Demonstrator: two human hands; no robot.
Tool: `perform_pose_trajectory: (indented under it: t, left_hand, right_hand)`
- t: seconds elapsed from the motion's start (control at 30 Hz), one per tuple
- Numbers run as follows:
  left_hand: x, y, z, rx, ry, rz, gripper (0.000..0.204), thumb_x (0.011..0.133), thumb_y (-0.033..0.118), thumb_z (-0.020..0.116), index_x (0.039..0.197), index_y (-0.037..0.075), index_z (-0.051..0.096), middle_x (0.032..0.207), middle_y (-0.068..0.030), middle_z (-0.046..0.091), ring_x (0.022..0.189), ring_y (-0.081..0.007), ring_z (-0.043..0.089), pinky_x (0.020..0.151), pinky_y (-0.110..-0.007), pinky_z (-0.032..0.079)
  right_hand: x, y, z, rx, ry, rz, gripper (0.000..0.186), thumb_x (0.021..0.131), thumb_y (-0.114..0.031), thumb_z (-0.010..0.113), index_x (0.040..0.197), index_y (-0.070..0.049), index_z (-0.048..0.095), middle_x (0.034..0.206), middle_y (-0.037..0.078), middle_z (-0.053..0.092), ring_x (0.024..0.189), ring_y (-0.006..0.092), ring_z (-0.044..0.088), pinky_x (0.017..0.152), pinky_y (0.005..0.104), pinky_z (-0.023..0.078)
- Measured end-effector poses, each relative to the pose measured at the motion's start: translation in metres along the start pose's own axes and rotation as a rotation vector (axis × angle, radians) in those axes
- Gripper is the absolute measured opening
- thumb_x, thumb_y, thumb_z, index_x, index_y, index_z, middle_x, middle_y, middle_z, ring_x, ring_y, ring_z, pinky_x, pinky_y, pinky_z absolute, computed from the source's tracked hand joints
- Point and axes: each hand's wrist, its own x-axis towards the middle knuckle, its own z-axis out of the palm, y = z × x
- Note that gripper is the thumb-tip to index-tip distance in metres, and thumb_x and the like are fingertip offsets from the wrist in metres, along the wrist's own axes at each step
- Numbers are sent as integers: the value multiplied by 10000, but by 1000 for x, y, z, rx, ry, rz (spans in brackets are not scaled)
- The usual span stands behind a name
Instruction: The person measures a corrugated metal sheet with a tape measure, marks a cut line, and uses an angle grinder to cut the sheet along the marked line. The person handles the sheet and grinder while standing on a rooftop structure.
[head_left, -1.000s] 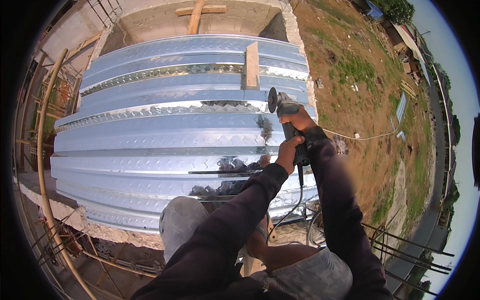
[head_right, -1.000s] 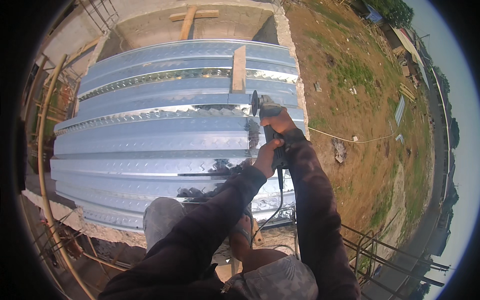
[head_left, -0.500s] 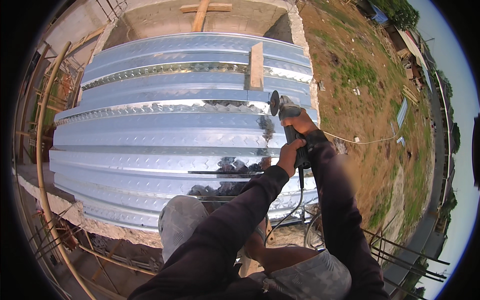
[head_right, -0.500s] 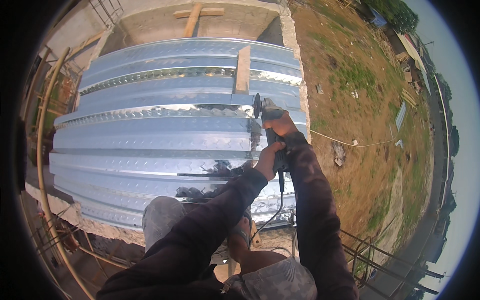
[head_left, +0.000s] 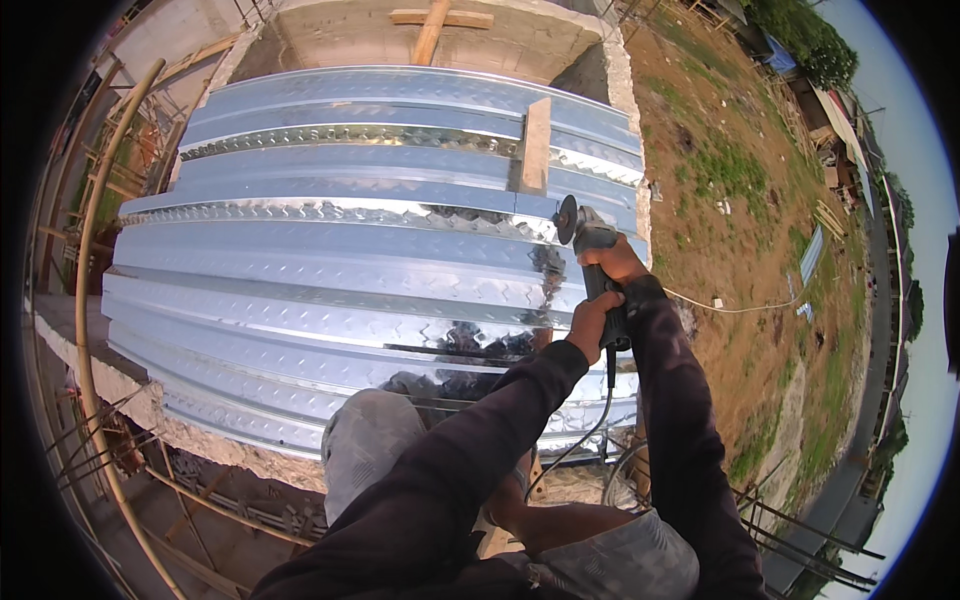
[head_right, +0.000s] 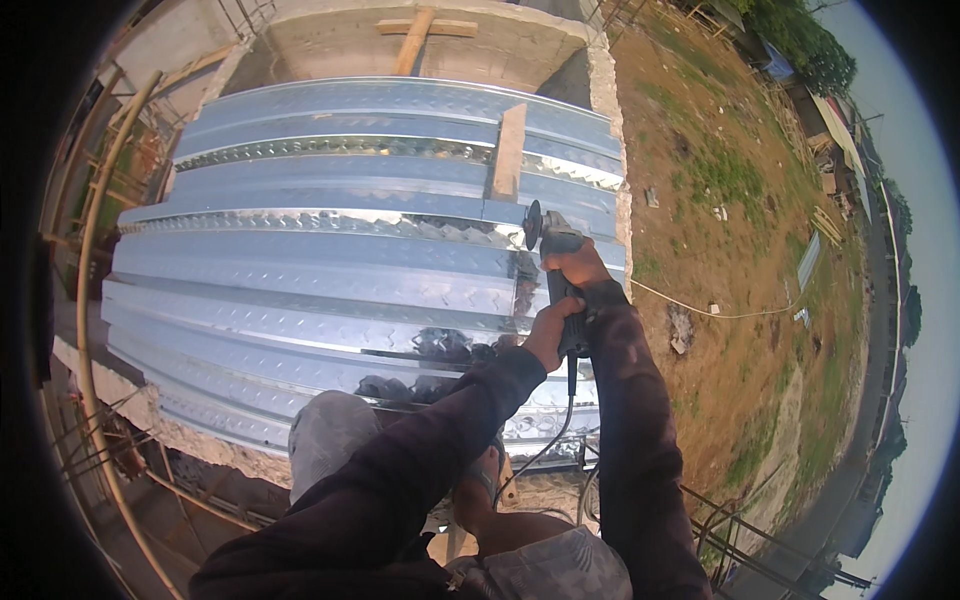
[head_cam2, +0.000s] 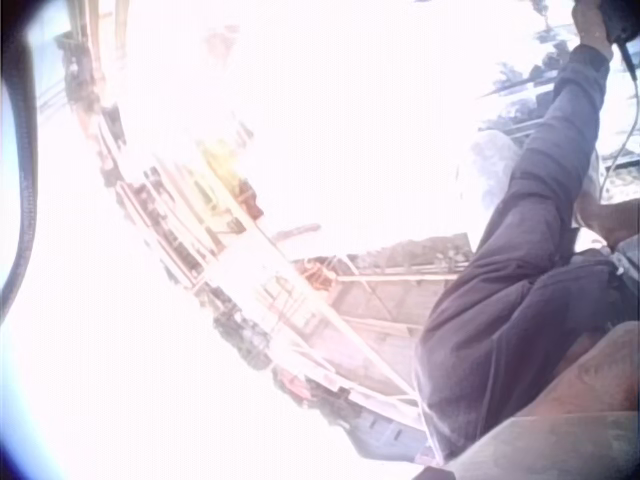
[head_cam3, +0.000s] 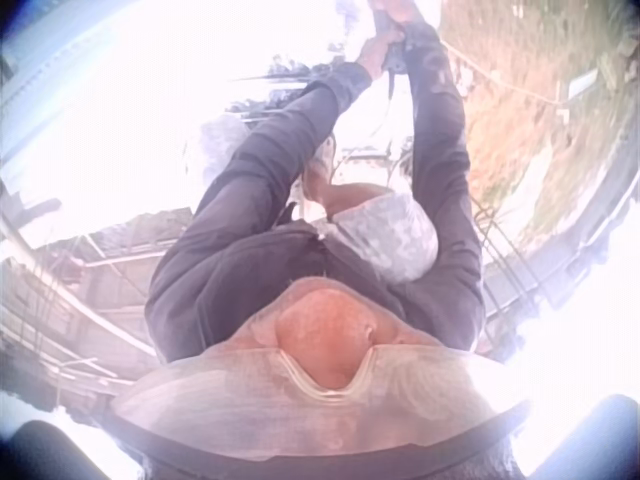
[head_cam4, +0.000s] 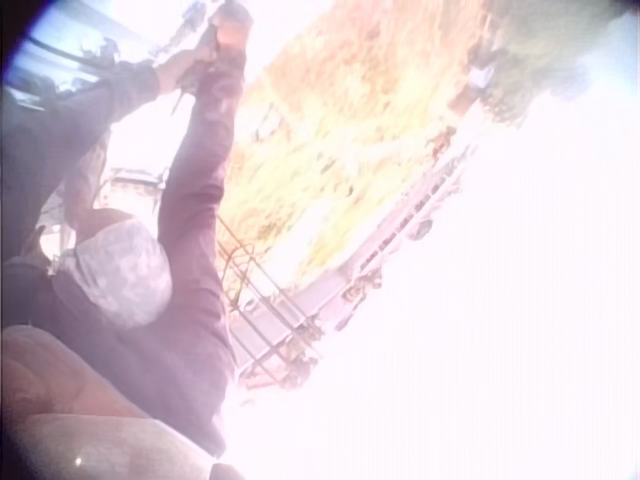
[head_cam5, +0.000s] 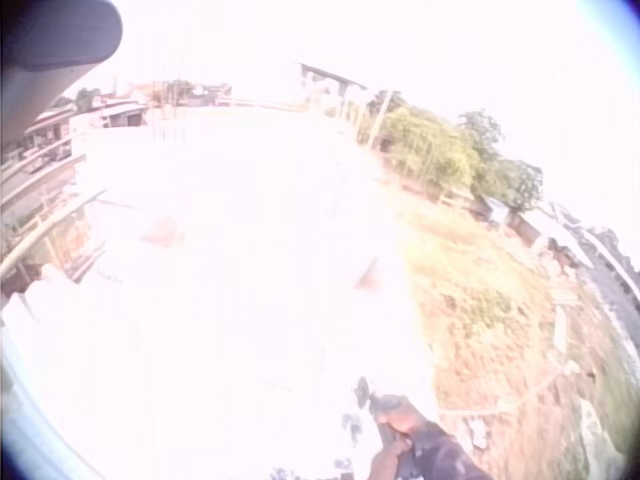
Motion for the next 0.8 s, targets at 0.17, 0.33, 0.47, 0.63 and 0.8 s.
perform_pose_trajectory:
  t: [0.17, 0.33, 0.47, 0.63, 0.8]
  left_hand:
    - [6, 6, -16, 66, -17, 15, 257, 878, 236, 643, 1033, 31, 626, 858, -61, 679, 685, -182, 681, 629, -318, 573]
    - [6, 3, -5, 89, -34, -4, 256, 880, 242, 644, 1021, 29, 631, 847, -63, 671, 683, -186, 679, 620, -325, 571]
    - [15, 5, -5, 92, -36, -4, 266, 880, 241, 642, 1035, 25, 624, 849, -71, 669, 682, -198, 680, 620, -337, 574]
    - [19, 10, -8, 56, -50, 10, 281, 879, 240, 640, 1048, 17, 615, 864, -86, 674, 689, -207, 686, 628, -351, 583]
    - [21, 8, -7, 80, -50, 17, 277, 878, 238, 638, 1037, 13, 615, 873, -93, 678, 700, -207, 691, 643, -352, 589]
  right_hand:
    - [-6, -16, 18, -3, 66, -42, 470, 636, -179, 838, 1042, -1, 680, 912, 70, 686, 767, 187, 626, 709, 341, 523]
    - [9, 4, -1, 2, -17, -7, 842, 597, -239, 870, 1215, 148, 447, 1068, 197, 642, 939, 269, 648, 814, 377, 543]
    - [8, -5, -2, 18, 1, -40, 721, 595, -222, 865, 1149, 121, 555, 1009, 168, 672, 883, 247, 658, 783, 369, 545]
    - [-10, -41, 3, 26, -40, -40, 461, 610, -175, 840, 999, 24, 693, 910, 101, 698, 781, 211, 650, 731, 353, 536]
    - [-15, -43, 1, 39, -21, -52, 433, 624, -153, 826, 999, 19, 697, 902, 90, 698, 758, 203, 643, 707, 358, 535]
